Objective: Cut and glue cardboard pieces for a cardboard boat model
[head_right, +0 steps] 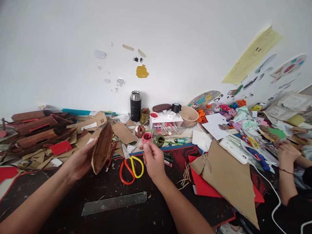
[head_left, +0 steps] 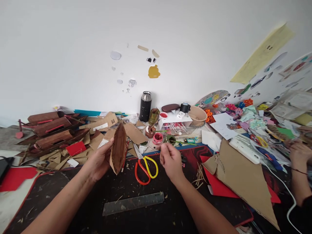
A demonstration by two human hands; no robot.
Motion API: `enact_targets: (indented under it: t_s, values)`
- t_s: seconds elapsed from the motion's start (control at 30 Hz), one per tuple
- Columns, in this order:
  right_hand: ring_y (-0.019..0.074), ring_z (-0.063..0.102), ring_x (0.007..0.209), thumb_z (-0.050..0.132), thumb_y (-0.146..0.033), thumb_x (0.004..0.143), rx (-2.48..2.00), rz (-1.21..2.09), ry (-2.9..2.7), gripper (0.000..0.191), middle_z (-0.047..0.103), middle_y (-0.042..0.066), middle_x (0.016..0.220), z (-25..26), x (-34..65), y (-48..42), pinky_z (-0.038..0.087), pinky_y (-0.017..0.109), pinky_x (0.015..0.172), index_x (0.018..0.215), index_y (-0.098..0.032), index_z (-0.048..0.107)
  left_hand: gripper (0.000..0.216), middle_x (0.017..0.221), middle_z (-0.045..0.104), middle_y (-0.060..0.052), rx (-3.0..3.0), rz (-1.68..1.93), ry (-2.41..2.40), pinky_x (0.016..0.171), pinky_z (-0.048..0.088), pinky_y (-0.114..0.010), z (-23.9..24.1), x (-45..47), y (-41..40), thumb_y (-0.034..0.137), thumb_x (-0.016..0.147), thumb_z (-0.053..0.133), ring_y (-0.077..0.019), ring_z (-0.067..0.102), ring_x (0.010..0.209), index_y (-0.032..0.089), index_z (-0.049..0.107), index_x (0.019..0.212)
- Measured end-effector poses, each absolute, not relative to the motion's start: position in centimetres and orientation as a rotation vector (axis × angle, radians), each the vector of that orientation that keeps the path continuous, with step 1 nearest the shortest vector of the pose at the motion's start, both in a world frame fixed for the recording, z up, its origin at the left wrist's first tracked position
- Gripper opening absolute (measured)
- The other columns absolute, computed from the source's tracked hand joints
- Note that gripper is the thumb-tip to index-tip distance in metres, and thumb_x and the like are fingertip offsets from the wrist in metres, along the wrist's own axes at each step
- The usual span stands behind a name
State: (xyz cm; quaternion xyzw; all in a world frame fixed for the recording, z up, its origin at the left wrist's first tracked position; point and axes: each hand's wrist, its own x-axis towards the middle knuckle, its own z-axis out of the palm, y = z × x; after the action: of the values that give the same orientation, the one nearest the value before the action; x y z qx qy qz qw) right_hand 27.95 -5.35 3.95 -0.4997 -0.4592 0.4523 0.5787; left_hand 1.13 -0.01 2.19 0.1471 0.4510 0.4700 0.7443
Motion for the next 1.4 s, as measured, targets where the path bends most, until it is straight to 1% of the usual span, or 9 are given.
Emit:
enact_targets:
  t_s: [0.1, 0.2, 0.33, 0.5, 0.63, 0.73, 0.9, 1.13, 1.4]
  values:
    - [0.0129, 0.039, 0.045, 0.066, -0.072, 0.095, -1.193, 1.114, -1.191, 0.054, 0.048, -0.004, 0.051, 2.1, 26.7, -6.7, 0.030, 0.026, 0.045, 0.080, -0.021, 0.075, 0.037, 0.107, 0.085, -0.015, 0.360, 1.023, 0.983, 0.074, 0.069, -0.036, 2.5, 0.9, 1.3, 0.038, 0.096, 0.074, -0.0306, 0.083, 0.089, 0.018, 0.076, 0.127]
    - [0.0149, 0.047, 0.050, 0.062, -0.060, 0.101, -1.220, 1.044, -1.349, 0.047, 0.057, -0.001, 0.056, 0.6, 25.9, -7.6, 0.034, 0.027, 0.050, 0.080, -0.021, 0.078, 0.030, 0.102, 0.085, -0.013, 0.415, 1.037, 1.004, 0.068, 0.067, -0.034, 3.0, 1.1, 3.3, 0.031, 0.093, 0.077, -0.0291, 0.083, 0.083, 0.020, 0.077, 0.121]
    - [0.0181, 0.058, 0.058, 0.062, -0.047, 0.103, -1.236, 0.975, -1.468, 0.039, 0.068, 0.002, 0.065, -0.3, 25.8, -8.0, 0.038, 0.029, 0.059, 0.078, -0.022, 0.077, 0.023, 0.094, 0.084, -0.015, 0.461, 1.015, 1.053, 0.066, 0.067, -0.033, 3.0, 2.2, 6.4, 0.021, 0.095, 0.072, -0.0258, 0.081, 0.073, 0.012, 0.076, 0.116]
    - [0.0177, 0.058, 0.057, 0.060, -0.046, 0.104, -1.244, 0.945, -1.470, 0.039, 0.067, 0.002, 0.063, -0.5, 26.1, -7.9, 0.039, 0.028, 0.058, 0.079, -0.022, 0.077, 0.020, 0.089, 0.082, -0.016, 0.500, 0.972, 1.100, 0.064, 0.067, -0.036, 2.1, 3.6, 9.4, 0.021, 0.097, 0.070, -0.0264, 0.080, 0.071, 0.009, 0.074, 0.112]
    - [0.0184, 0.060, 0.058, 0.061, -0.046, 0.103, -1.234, 0.942, -1.449, 0.037, 0.071, 0.003, 0.066, -0.1, 26.4, -7.8, 0.043, 0.028, 0.058, 0.081, -0.022, 0.079, 0.008, 0.081, 0.080, -0.011, 0.552, 1.011, 1.143, 0.062, 0.064, -0.031, 1.4, 4.1, 11.0, 0.016, 0.097, 0.069, -0.0210, 0.077, 0.065, 0.011, 0.072, 0.102]
    - [0.0174, 0.058, 0.056, 0.057, -0.049, 0.105, -1.246, 0.944, -1.465, 0.041, 0.069, 0.002, 0.064, 0.0, 26.6, -7.8, 0.044, 0.027, 0.058, 0.083, -0.022, 0.079, 0.006, 0.079, 0.079, -0.009, 0.600, 1.037, 1.177, 0.060, 0.062, -0.028, 1.0, 4.2, 11.9, 0.012, 0.091, 0.074, -0.0186, 0.075, 0.064, 0.012, 0.072, 0.096]
    - [0.0155, 0.058, 0.055, 0.056, -0.048, 0.105, -1.280, 0.941, -1.479, 0.043, 0.066, 0.002, 0.062, -0.4, 27.0, -7.7, 0.039, 0.026, 0.055, 0.086, -0.018, 0.080, 0.017, 0.074, 0.076, -0.007, 0.683, 1.065, 1.230, 0.056, 0.058, -0.025, 0.7, 4.3, 12.4, 0.012, 0.076, 0.084, -0.0168, 0.071, 0.059, 0.012, 0.072, 0.089]
    - [0.0161, 0.062, 0.058, 0.056, -0.047, 0.106, -1.295, 0.927, -1.487, 0.042, 0.069, 0.003, 0.066, -0.6, 27.2, -7.5, 0.041, 0.026, 0.057, 0.085, -0.018, 0.078, 0.027, 0.088, 0.082, -0.011, 0.877, 1.092, 1.197, 0.074, 0.063, -0.032, 1.8, 4.6, 10.7, 0.025, 0.061, 0.091, -0.0258, 0.078, 0.084, 0.017, 0.074, 0.081]
    - [0.0154, 0.060, 0.056, 0.056, -0.047, 0.106, -1.301, 0.904, -1.490, 0.042, 0.068, 0.002, 0.064, -0.7, 27.1, -7.5, 0.039, 0.025, 0.055, 0.084, -0.018, 0.078, 0.050, 0.099, 0.082, -0.011, 1.089, 1.046, 1.235, 0.090, 0.061, -0.037, 3.4, 3.8, 8.5, 0.046, 0.054, 0.098, -0.0314, 0.074, 0.107, 0.018, 0.077, 0.090]
